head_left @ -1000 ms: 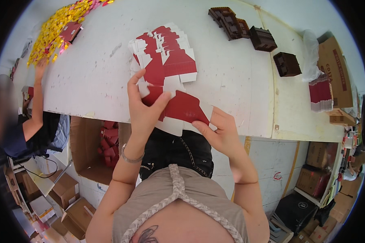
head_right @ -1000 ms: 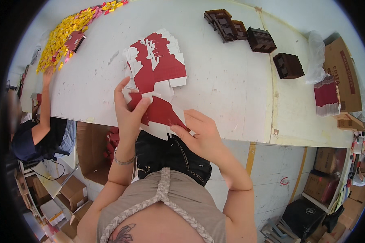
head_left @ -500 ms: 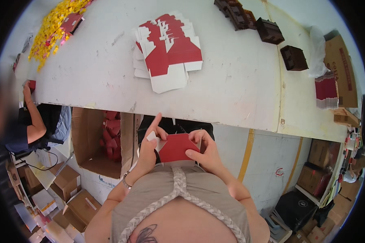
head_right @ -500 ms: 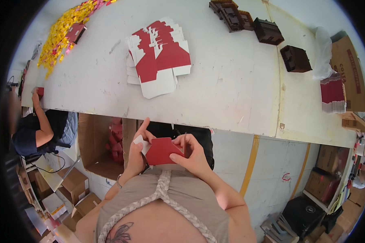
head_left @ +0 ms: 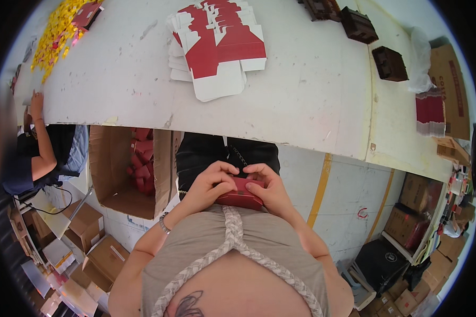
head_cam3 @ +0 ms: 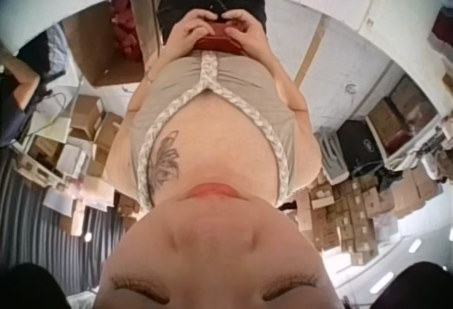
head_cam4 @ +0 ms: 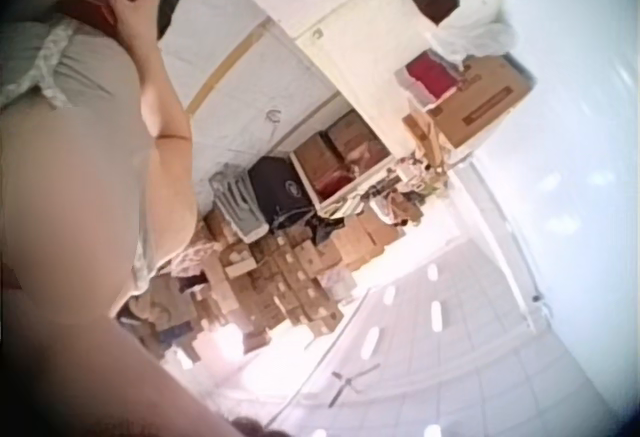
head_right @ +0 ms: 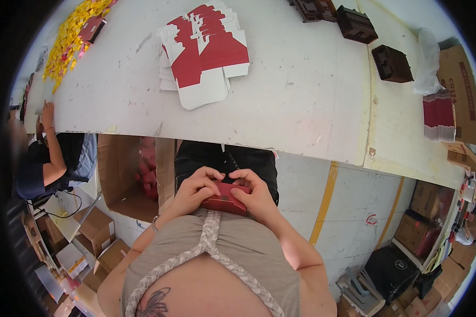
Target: The person folds red and white flat cardboard pieces into small boxes and inserts dark brown rectangular items into them. The person repeatedly picks up a flat piece, folds it into a box shape, places a brown item inside, and sets the completed box aside on the table.
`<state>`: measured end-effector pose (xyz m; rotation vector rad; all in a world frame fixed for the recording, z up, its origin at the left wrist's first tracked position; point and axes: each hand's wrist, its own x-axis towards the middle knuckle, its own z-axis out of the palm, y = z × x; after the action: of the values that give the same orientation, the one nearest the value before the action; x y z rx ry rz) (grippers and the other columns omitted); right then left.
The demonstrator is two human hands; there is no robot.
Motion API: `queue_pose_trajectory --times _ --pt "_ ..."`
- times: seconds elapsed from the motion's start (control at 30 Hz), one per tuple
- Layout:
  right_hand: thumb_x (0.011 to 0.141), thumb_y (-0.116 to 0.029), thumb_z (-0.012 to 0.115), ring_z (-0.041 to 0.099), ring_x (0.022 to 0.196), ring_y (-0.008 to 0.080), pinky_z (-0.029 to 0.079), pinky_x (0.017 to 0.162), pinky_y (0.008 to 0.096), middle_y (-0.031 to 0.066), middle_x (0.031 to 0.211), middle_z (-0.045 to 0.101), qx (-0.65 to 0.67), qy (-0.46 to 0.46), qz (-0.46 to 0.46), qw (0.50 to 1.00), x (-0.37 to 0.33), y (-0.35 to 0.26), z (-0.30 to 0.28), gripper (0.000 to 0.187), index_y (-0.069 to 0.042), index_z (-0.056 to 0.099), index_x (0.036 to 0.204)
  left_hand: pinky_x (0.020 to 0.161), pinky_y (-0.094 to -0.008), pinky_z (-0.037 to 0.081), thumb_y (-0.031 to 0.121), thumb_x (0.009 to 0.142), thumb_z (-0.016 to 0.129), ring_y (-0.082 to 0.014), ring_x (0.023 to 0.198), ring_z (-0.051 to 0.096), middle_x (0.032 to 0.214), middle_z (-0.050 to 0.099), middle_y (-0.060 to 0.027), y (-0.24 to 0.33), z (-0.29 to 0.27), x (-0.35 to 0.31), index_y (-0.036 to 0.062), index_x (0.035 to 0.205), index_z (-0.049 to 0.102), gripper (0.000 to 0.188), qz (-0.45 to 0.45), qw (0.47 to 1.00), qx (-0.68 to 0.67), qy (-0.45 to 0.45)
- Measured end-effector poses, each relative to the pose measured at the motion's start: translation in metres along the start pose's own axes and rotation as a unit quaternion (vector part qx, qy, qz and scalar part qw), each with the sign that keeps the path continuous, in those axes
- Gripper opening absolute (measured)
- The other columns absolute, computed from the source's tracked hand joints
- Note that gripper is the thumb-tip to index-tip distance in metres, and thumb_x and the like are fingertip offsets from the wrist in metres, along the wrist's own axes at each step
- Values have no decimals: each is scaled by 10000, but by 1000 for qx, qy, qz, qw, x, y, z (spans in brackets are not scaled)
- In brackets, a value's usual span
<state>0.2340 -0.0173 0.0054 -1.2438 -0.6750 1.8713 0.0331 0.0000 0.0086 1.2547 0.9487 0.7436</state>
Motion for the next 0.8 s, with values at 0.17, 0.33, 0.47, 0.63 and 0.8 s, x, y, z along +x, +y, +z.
queue_pose_trajectory --times 0.17,0.33,0.47,0.63,0.8 --pt "813 62 571 555 1062 157 431 908 261 77 1147 583 -29 1 -55 998 8 18 -4 216 -10 615 1013 1014 -362 368 88 918 453 -288 1224 485 1196 590 -150 0 7 -3 -45 983 656 252 -33 997 70 29" --pt "905 43 504 572 872 120 456 780 241 87 1063 588 -114 73 -241 961 18 -21 27 148 -11 623 975 980 -384 406 91 804 664 -293 1163 516 1322 424 -156 27 15 21 48 1108 627 308 99 974 98 180" --pt "905 57 496 572 832 134 462 745 250 90 1047 589 -109 107 -339 928 24 -63 39 147 -10 618 948 881 -431 470 341 712 800 -366 1082 546 1204 519 -147 36 -3 28 58 1057 656 469 371 868 318 84" --pt "909 -45 550 601 911 224 491 801 311 108 1152 602 -281 -151 -636 703 -3 -78 27 149 -33 606 1047 776 -385 529 352 639 816 -306 945 602 946 616 -108 89 -32 52 28 971 698 479 386 873 212 209" --pt "794 -124 697 623 958 247 497 824 329 115 1141 624 -330 -52 -363 870 10 -61 44 342 -67 626 1123 904 -432 522 369 591 818 -232 905 522 877 603 -36 110 -16 49 78 922 726 450 400 894 177 96"
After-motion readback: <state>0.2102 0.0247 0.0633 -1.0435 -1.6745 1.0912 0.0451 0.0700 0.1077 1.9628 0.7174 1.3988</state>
